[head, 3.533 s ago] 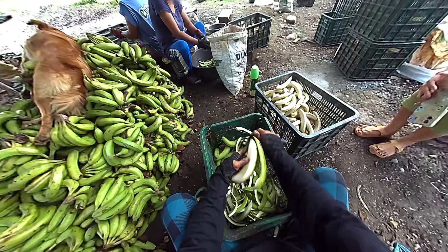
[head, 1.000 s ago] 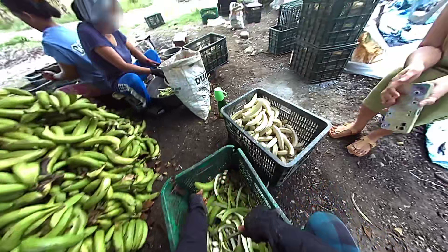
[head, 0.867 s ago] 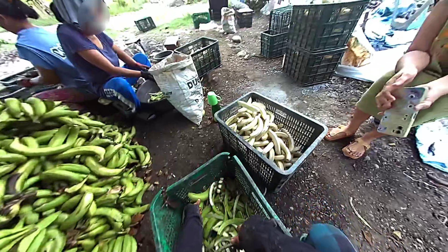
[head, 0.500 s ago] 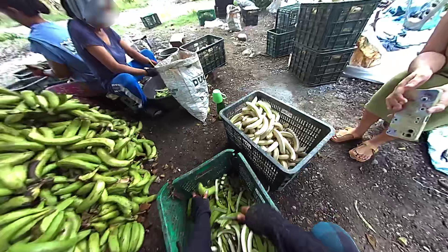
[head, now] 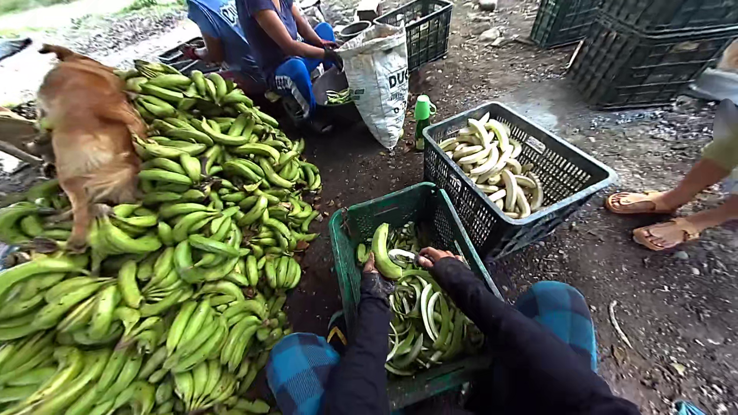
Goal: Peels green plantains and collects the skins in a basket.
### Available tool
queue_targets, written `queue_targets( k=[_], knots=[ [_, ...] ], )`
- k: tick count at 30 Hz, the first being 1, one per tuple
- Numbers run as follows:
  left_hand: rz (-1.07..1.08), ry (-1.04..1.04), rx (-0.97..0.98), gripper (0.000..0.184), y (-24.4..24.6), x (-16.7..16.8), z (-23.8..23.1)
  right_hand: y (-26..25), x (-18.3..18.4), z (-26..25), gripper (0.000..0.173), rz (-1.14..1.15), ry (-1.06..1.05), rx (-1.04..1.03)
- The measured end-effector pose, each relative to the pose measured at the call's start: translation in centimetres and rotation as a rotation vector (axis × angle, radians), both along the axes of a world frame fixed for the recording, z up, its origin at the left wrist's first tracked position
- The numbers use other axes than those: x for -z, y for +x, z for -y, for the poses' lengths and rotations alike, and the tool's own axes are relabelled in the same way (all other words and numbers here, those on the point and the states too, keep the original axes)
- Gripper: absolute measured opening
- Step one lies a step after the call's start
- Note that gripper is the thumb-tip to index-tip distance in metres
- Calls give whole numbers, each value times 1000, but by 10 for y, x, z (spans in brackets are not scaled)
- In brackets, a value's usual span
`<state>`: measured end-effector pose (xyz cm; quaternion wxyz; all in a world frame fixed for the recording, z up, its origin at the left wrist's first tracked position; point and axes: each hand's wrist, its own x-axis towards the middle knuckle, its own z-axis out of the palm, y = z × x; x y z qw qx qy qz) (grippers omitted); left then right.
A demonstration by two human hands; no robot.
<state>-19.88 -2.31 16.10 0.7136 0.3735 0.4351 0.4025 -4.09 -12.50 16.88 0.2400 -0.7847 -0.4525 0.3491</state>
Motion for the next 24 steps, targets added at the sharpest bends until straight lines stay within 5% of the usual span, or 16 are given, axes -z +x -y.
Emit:
queue_targets(
  k=[4,8,10,12,14,17,21,24],
  knots=[
    [-390,-5,94,38,6,-87,1,-33,-44,30,50,-1,-11,-12],
    [-378,311,171,40,6,-55,14,-48,-21,18,50,-20,108,182],
    [-604,445,142,42,7,-83,40,-46,-24,-1,51,55,95,304],
    [-881,107,300,46,8,-154,64,-37,-37,-23,51,120,18,419],
    [-699,111,129,46,-1,-130,72,-23,-49,-39,50,164,33,488],
    [-150,45,-44,45,-5,-66,43,-12,-68,-41,46,224,196,484],
    [-203,293,-21,44,5,-5,-13,-43,-71,-3,52,114,84,278],
    [-293,384,-76,52,14,-22,-17,-79,-54,32,52,57,9,263]
  ],
)
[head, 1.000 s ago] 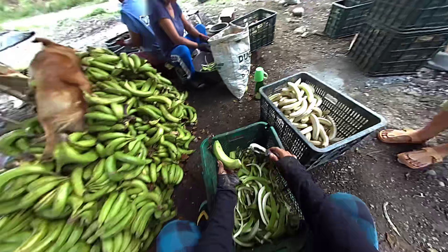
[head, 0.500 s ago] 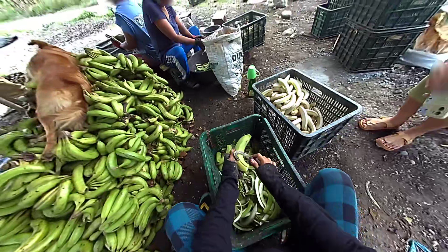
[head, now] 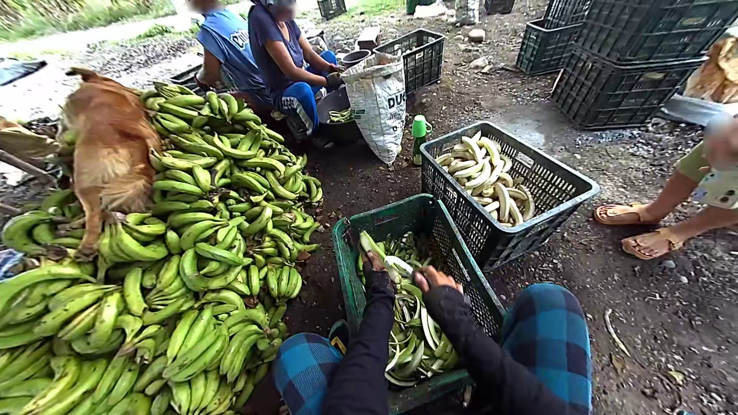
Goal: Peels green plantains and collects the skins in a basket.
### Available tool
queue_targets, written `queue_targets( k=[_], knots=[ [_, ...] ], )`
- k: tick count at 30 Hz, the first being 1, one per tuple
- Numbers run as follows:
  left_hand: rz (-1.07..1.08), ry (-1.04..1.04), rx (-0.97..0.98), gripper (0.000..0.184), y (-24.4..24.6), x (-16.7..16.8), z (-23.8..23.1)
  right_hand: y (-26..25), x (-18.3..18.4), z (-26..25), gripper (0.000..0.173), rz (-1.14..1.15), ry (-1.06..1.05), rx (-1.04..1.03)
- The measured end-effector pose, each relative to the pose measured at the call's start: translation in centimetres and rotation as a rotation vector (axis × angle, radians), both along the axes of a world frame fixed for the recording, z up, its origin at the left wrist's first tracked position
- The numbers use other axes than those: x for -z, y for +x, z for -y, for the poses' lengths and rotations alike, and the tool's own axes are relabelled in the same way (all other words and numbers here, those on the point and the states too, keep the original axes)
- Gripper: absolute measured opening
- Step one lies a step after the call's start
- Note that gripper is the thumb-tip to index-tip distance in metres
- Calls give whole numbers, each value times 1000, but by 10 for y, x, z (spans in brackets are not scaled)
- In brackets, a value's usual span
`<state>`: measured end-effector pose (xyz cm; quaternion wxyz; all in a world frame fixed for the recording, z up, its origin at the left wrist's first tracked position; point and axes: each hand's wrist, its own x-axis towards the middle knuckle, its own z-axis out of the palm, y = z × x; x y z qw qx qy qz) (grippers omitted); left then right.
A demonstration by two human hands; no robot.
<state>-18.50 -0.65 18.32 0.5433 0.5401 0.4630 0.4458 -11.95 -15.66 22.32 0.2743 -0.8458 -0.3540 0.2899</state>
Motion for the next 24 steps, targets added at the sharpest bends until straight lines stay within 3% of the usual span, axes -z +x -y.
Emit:
queue_targets(
  k=[1,3,5,7,10,14,16,18,21,24],
  knots=[
    [-59,-49,8,51,1,-27,12,-7,2,5,49,-16,-17,10],
    [-224,-246,217,46,-10,-71,34,-6,3,-2,47,22,35,52],
    [-218,-206,404,40,-21,-50,37,19,5,-28,45,187,173,139],
    [-264,-239,533,48,-29,-44,32,54,2,-55,43,312,275,192],
    [-212,-151,328,46,-27,-41,31,72,-24,-73,43,326,308,159],
    [-195,58,-41,47,-14,-30,-1,9,-22,-32,48,132,93,33],
    [-177,73,-29,47,-9,-30,-18,-19,-11,-11,48,27,27,57],
    [-103,62,137,47,-10,-33,-11,-23,-5,-10,47,12,54,101],
    [-94,-101,597,43,-21,-36,6,26,-2,-44,46,172,185,148],
    [-50,-193,692,43,-32,-51,19,81,-21,-75,44,253,260,102]
  ],
)
